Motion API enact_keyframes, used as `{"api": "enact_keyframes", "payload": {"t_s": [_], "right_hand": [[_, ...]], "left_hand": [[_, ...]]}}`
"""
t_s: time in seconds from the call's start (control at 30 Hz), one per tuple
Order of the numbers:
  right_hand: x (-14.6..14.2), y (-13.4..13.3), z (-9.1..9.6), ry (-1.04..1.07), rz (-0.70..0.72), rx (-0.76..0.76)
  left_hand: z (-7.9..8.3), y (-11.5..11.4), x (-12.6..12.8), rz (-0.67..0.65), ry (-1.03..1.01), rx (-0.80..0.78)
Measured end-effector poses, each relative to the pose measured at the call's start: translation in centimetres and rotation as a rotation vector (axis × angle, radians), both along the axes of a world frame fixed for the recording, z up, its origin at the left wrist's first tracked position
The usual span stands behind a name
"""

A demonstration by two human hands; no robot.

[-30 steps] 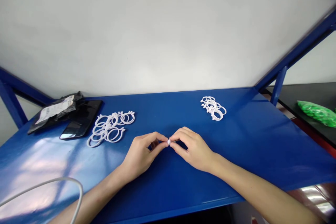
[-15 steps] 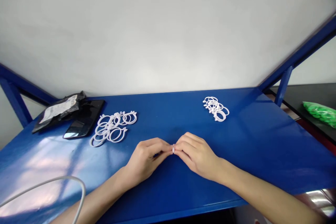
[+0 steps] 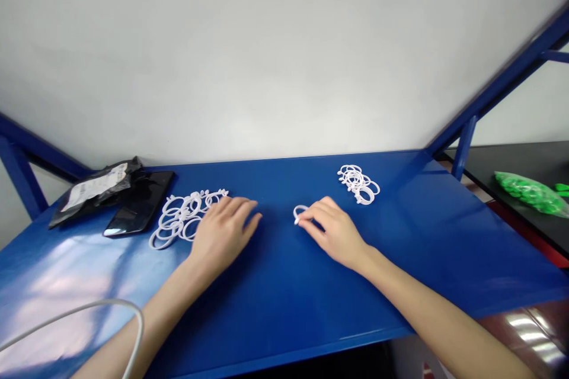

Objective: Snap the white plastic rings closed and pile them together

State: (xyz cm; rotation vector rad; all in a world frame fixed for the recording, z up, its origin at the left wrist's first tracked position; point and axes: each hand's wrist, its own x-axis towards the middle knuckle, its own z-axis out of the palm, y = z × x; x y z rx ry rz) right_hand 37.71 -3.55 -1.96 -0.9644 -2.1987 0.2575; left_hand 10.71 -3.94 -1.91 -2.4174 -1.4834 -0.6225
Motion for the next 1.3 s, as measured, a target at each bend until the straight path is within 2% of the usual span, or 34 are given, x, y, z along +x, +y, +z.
{"api": "enact_keyframes", "payload": {"t_s": [0.07,0.13,0.27,0.37,0.47,0.57,0.67,0.77,0.97,1.1,1.3], "right_hand": [[1.7,1.4,0.3,-0.037,-0.173,0.072],[3.6,2.8,0.5,-0.095,-0.364,0.123],[6.5,4.5,0.7,-0.194,-0.612,0.08],[6.8,4.6,0.6,-0.263,-0.669,0.063],[5.6,3.9,0.4,-0.248,-0.625,0.09],[3.7,2.9,0.2,-0.231,-0.471,0.08],[2.1,1.9,-0.1,-0.242,-0.294,0.015],[1.3,1.3,-0.3,-0.236,-0.189,-0.072],[1.3,1.0,-0.1,-0.216,-0.147,-0.155],[1.1,0.8,0.1,-0.213,-0.122,-0.173],[0.4,0.2,0.1,-0.231,-0.03,-0.215]], "left_hand": [[-0.1,1.1,-1.7,0.195,0.135,-0.002],[-0.1,1.8,-3.0,0.296,0.24,-0.054],[0.1,2.0,-4.1,0.324,0.286,-0.158],[0.2,1.8,-4.2,0.313,0.28,-0.191],[0.2,1.9,-4.5,0.283,0.273,-0.233],[0.0,2.1,-4.9,0.25,0.232,-0.247],[0.0,2.2,-4.9,0.234,0.183,-0.225],[0.0,2.0,-4.7,0.209,0.161,-0.227],[0.8,1.4,-3.9,0.209,0.087,-0.247],[2.1,0.9,-3.0,0.247,-0.085,-0.238],[3.4,0.1,-1.6,0.207,-0.346,-0.31]]}}
